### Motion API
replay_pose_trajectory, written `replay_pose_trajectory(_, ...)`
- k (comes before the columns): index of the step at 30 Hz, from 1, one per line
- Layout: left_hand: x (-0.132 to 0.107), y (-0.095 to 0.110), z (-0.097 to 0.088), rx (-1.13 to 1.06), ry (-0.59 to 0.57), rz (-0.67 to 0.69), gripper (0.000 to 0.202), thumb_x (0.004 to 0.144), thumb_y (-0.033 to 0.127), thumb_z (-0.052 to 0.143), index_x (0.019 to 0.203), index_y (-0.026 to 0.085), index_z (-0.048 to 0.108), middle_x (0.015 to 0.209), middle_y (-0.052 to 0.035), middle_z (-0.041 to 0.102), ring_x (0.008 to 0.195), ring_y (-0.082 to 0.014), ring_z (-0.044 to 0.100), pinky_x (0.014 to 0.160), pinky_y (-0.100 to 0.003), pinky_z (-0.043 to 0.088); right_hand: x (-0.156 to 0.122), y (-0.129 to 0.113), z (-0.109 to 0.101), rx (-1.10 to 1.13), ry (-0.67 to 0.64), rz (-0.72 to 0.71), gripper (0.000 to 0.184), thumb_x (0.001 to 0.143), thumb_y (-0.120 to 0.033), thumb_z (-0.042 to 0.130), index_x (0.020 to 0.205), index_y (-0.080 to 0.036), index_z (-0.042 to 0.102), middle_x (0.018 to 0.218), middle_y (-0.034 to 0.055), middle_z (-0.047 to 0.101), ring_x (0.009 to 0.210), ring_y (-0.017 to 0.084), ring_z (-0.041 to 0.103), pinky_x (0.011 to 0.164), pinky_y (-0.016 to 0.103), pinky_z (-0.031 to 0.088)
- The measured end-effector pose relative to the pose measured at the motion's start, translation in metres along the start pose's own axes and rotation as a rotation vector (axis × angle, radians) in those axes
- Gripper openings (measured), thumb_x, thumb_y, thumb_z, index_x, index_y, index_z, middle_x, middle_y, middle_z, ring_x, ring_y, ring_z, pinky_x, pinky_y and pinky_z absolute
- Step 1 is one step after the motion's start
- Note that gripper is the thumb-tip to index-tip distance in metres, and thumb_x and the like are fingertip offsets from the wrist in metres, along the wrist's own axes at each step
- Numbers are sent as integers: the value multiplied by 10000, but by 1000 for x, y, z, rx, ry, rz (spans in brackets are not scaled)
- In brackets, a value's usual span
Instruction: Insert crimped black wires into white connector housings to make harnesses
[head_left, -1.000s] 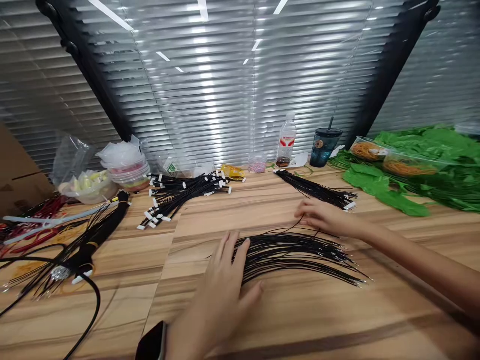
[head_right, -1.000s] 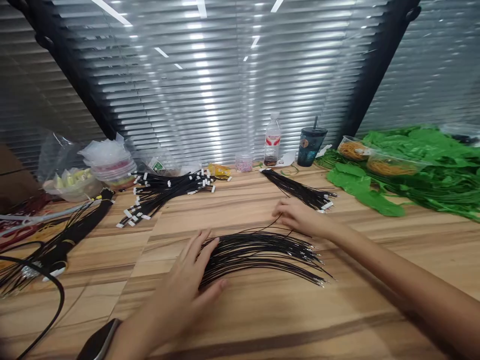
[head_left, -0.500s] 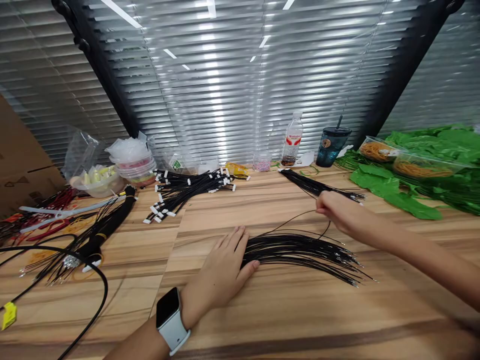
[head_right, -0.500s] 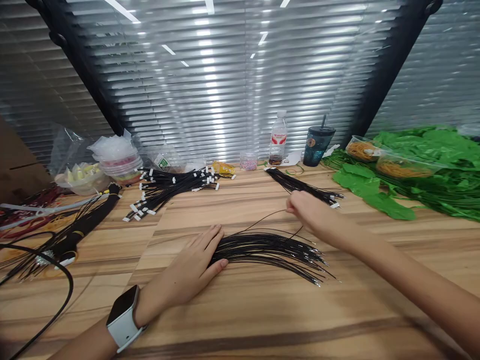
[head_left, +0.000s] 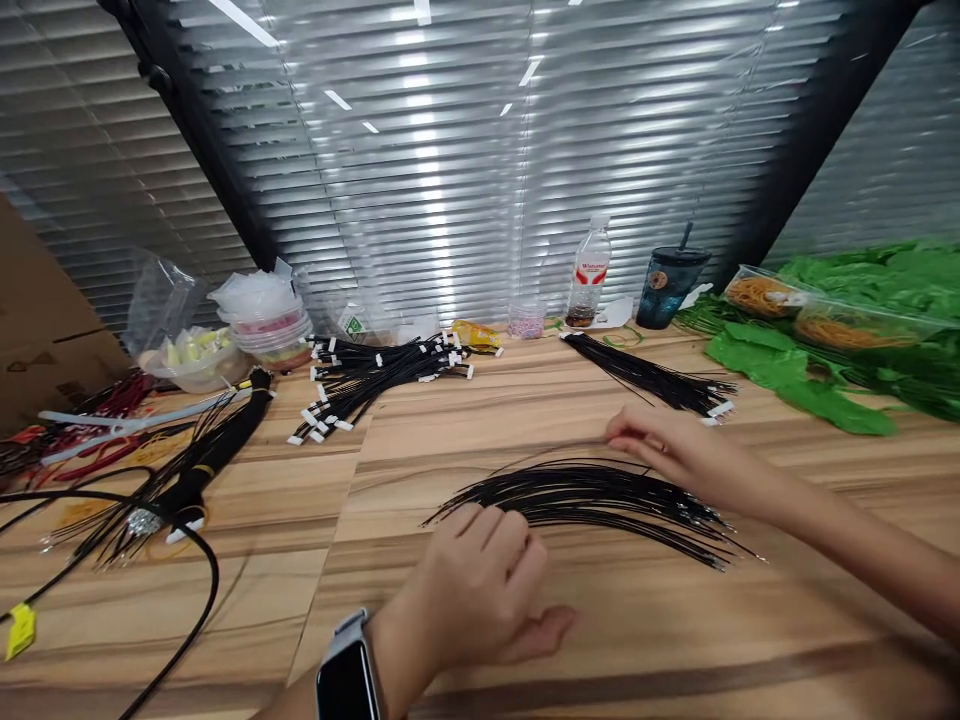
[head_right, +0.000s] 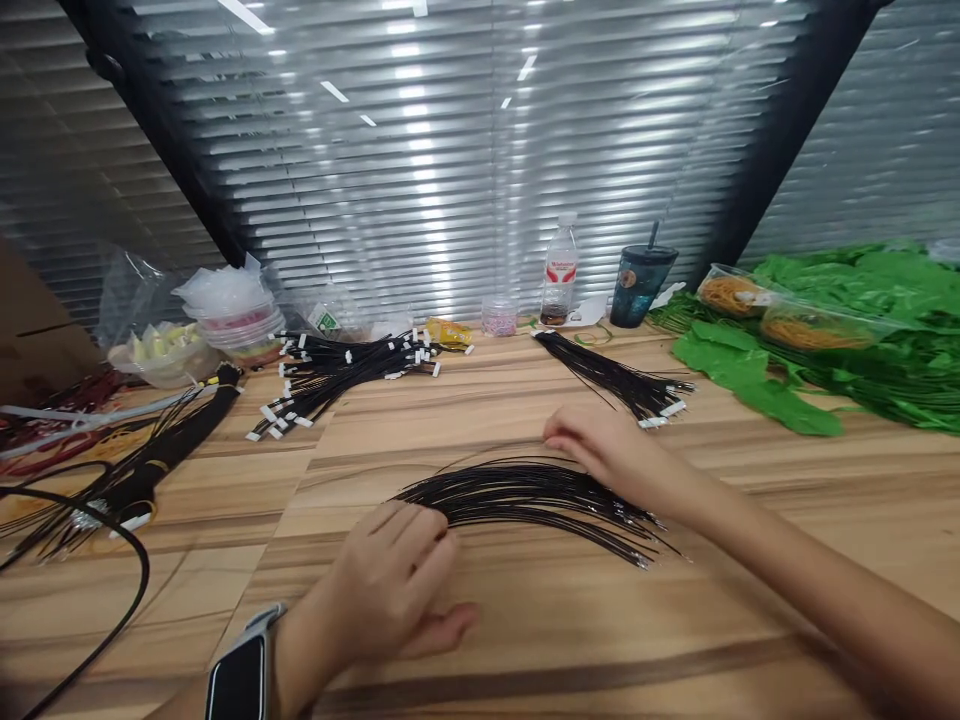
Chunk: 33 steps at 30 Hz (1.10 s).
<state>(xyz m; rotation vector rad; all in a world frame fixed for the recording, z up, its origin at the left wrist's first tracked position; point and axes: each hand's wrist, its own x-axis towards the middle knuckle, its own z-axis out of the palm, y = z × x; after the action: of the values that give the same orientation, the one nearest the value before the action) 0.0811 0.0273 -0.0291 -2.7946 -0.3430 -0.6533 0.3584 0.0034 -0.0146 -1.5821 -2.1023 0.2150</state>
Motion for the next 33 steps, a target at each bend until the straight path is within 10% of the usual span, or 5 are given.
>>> replay_pose_trajectory(4, -1, -2, -2, 12, -57, -97, 210, 836, 302, 443, 751, 165, 577, 742, -73, 600, 667, -196, 550, 585, -323, 459, -1, 10, 11, -16, -21, -34, 266, 903, -339, 343, 879, -210, 574, 872, 82, 593, 849, 208, 555, 763, 362, 453)
replay_pose_trajectory(11, -9, -27, 3, -279, -261, -339, 548, 845, 387, 483, 1337, 180, 358, 1393, -132, 390, 1230, -287, 397, 979, -470, 382, -40, 53, -6, 11, -177, 106, 298, 876, -393, 419, 1067, -231, 580, 1041, 101, 560, 952, 225, 558, 831, 363, 458)
replay_pose_trajectory(17, -11, -30, 8, -377, -284, -419, 456, 879, 370, 440, 1277, 148, 435, 1295, -107, 509, 1181, -242, 460, 1007, -419, 382, -65, 54, 1, 32, -83, 165, 268, 881, -401, 378, 777, -218, 543, 843, 91, 550, 830, 235, 546, 744, 364, 458)
replay_pose_trajectory(27, -8, -27, 8, -366, -211, -377, 460, 851, 362, 507, 1257, 154, 440, 1266, -111, 506, 1139, -241, 470, 967, -416, 409, -78, 32, -6, 83, -45, 228, 239, 884, -406, 376, 800, -224, 505, 784, 55, 528, 749, 199, 520, 698, 319, 425)
replay_pose_trajectory(33, -6, -20, 12, -331, -181, -266, 148, 883, 215, 462, 897, 173, 603, 905, -50, 598, 826, -185, 540, 721, -329, 481, -82, 14, -4, 219, -47, 363, 293, 867, -480, 379, 791, -216, 483, 622, 2, 476, 547, 142, 447, 520, 252, 400)
